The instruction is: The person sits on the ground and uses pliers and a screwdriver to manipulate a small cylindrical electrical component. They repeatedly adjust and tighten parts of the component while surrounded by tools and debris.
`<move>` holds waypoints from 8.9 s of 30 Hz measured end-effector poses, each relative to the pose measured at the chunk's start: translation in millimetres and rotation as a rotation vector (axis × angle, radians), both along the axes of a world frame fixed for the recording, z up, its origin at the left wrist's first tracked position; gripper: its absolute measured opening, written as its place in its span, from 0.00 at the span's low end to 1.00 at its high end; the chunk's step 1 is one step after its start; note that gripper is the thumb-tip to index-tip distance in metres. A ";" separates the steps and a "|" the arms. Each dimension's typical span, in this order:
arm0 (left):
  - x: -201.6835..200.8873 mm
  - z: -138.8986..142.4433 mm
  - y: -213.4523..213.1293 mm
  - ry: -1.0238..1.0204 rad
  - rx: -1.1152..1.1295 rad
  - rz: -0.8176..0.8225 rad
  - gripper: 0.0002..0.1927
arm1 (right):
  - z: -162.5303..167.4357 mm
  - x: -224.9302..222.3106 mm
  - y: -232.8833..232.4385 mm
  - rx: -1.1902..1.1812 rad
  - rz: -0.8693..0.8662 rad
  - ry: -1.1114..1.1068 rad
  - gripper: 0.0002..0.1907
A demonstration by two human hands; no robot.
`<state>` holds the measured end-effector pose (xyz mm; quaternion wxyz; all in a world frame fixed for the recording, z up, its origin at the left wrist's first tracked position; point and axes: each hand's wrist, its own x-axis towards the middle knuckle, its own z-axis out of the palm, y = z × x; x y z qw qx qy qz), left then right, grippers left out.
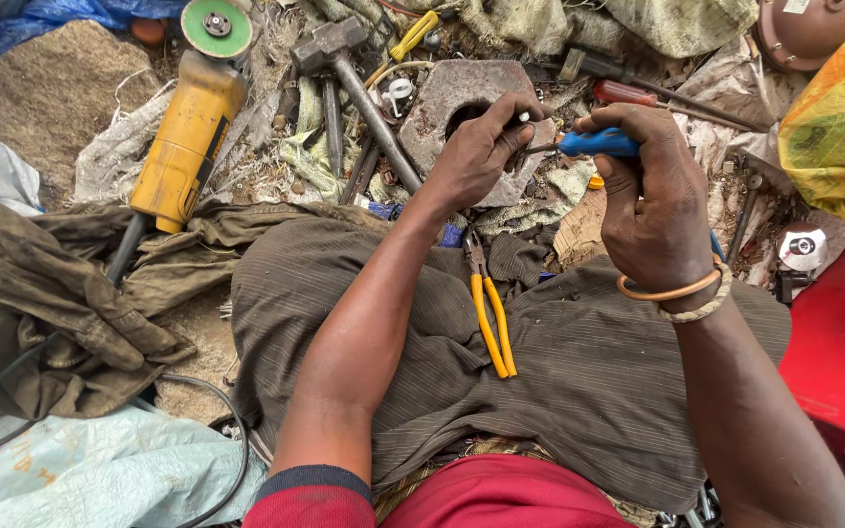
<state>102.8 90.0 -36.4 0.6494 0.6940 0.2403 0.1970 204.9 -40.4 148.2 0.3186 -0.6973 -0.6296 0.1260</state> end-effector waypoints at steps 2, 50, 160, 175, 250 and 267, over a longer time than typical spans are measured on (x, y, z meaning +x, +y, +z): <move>-0.9 -0.3 -0.1 -0.002 0.021 0.003 0.11 | 0.9 0.1 1.3 -0.008 0.009 -0.018 0.15; 6.0 9.0 -11.1 -0.062 0.640 0.093 0.09 | -130.1 -34.5 -73.0 -0.640 -0.479 0.081 0.18; 13.9 -12.0 4.5 -0.160 0.214 -0.051 0.14 | 0.9 24.0 14.2 0.053 0.083 -0.418 0.21; 19.8 -20.7 -0.5 -0.192 0.401 0.004 0.09 | 31.4 48.7 -35.8 -0.166 -0.108 -0.677 0.10; 13.2 -16.9 5.5 -0.144 0.510 0.105 0.10 | 7.3 20.6 -2.5 0.109 0.115 -0.346 0.18; 15.8 -16.5 3.9 -0.253 0.401 0.090 0.11 | 26.7 47.5 7.1 0.031 0.160 -0.437 0.15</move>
